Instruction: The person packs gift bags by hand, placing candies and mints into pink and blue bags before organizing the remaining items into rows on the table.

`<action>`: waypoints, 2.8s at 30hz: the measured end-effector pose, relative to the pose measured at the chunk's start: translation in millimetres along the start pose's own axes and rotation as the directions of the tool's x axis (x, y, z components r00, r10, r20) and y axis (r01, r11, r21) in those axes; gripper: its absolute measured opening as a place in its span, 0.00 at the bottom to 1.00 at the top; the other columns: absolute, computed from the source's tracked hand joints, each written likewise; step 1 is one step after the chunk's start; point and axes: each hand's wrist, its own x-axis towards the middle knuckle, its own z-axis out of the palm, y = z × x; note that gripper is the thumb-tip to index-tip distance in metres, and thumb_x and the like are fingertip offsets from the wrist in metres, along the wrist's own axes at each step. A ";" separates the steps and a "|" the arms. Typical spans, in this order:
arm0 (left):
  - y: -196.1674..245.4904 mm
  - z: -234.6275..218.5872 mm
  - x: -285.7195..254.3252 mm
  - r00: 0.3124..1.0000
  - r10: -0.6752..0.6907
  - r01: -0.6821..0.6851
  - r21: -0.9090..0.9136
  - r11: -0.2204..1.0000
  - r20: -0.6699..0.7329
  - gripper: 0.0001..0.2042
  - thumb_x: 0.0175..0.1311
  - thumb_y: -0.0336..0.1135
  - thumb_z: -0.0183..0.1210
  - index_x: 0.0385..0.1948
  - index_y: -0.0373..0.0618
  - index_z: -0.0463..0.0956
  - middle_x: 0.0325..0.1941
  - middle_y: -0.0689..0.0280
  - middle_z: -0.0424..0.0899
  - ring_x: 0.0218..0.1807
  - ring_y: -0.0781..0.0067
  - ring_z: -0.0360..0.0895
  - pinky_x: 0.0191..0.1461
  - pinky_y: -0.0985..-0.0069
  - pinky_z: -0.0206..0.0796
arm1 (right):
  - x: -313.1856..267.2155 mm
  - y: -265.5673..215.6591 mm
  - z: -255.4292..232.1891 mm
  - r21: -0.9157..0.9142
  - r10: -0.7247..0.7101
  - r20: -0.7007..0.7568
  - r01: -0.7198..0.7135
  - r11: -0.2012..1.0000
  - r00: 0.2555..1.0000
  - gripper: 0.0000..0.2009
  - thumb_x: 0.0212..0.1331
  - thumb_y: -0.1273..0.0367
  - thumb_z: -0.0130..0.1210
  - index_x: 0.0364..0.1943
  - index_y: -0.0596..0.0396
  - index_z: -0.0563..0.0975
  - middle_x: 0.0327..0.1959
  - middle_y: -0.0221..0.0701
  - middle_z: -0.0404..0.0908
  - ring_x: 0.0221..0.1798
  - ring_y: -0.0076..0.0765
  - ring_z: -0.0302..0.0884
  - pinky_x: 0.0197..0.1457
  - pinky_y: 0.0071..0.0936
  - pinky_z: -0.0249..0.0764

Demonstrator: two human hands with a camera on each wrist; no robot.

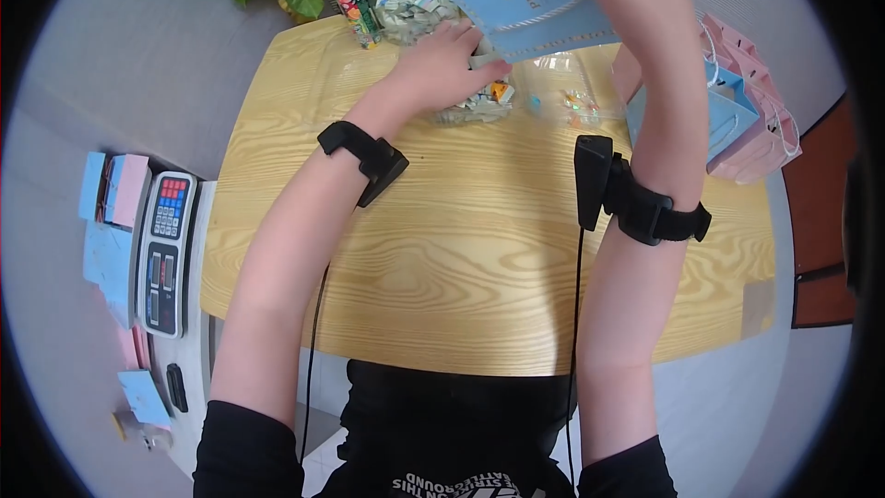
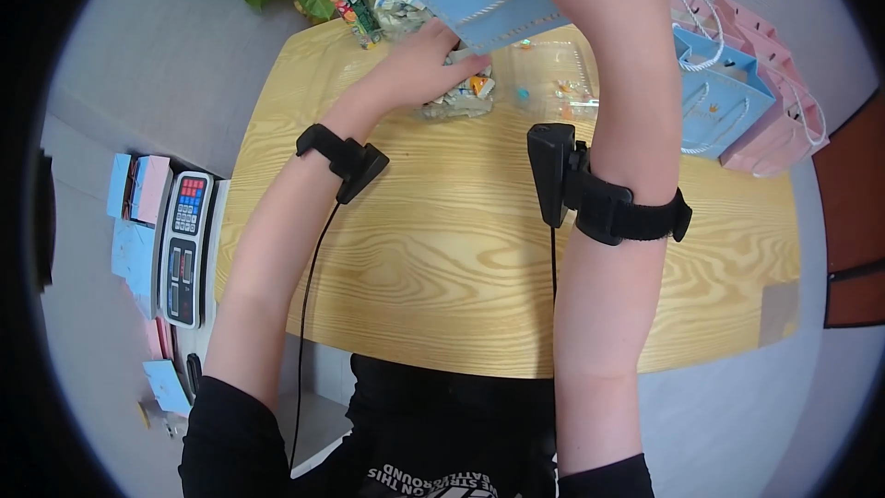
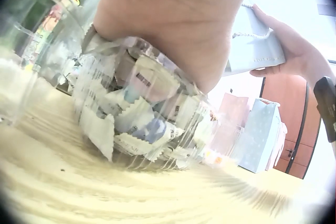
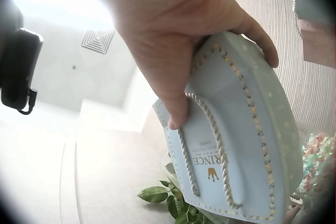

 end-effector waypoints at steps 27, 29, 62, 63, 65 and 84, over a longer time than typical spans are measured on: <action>46.3 -105.8 -31.3 0.580 -0.253 -0.437 -0.557 0.706 -0.775 0.15 0.61 0.26 0.61 0.48 0.35 0.72 0.43 0.64 0.79 0.41 0.78 0.75 0.47 0.78 0.68 | -0.4 19.6 63.7 0.384 0.115 0.229 -0.198 0.902 0.967 0.32 0.66 0.46 0.49 0.63 0.57 0.65 0.60 0.37 0.72 0.63 0.34 0.68 0.67 0.37 0.60; 35.6 -113.6 -36.6 0.674 -0.304 -0.415 -0.686 0.598 -0.673 0.13 0.61 0.27 0.61 0.46 0.35 0.73 0.39 0.67 0.80 0.38 0.80 0.75 0.44 0.79 0.69 | 2.1 16.8 51.8 0.574 0.088 0.311 -0.261 0.776 0.946 0.33 0.66 0.45 0.48 0.64 0.57 0.63 0.60 0.37 0.71 0.63 0.35 0.67 0.67 0.40 0.60; 59.4 -61.3 -39.0 0.877 0.170 -0.247 -0.116 0.962 -0.450 0.17 0.54 0.49 0.66 0.38 0.49 0.82 0.36 0.62 0.79 0.36 0.57 0.78 0.40 0.65 0.71 | 23.7 60.2 37.6 0.623 0.142 -0.235 0.037 0.781 0.962 0.25 0.64 0.58 0.37 0.60 0.59 0.69 0.56 0.40 0.74 0.59 0.42 0.71 0.64 0.40 0.65; 58.8 -58.5 -38.7 0.897 0.149 -0.214 -0.114 0.970 -0.416 0.16 0.54 0.48 0.66 0.37 0.47 0.82 0.37 0.62 0.78 0.37 0.57 0.78 0.40 0.65 0.71 | 22.4 63.6 38.5 0.591 0.130 -0.268 0.056 0.804 0.955 0.25 0.65 0.58 0.36 0.59 0.59 0.70 0.56 0.40 0.74 0.59 0.41 0.70 0.65 0.40 0.65; 54.3 -52.4 -37.8 0.916 0.127 -0.181 -0.111 0.977 -0.380 0.16 0.54 0.48 0.65 0.35 0.46 0.81 0.38 0.62 0.78 0.38 0.57 0.78 0.40 0.64 0.71 | 20.3 65.8 41.3 0.571 0.103 -0.297 0.091 0.816 0.949 0.24 0.65 0.58 0.35 0.58 0.57 0.71 0.54 0.38 0.74 0.59 0.40 0.70 0.64 0.39 0.65; -14.4 -23.1 -33.0 0.942 0.195 -0.181 0.076 0.980 -0.274 0.19 0.55 0.45 0.65 0.46 0.47 0.79 0.49 0.64 0.81 0.55 0.60 0.74 0.55 0.67 0.68 | 28.7 96.5 30.5 0.519 -0.082 -0.372 0.281 0.808 0.924 0.20 0.66 0.61 0.36 0.56 0.54 0.70 0.45 0.35 0.75 0.52 0.36 0.73 0.57 0.35 0.71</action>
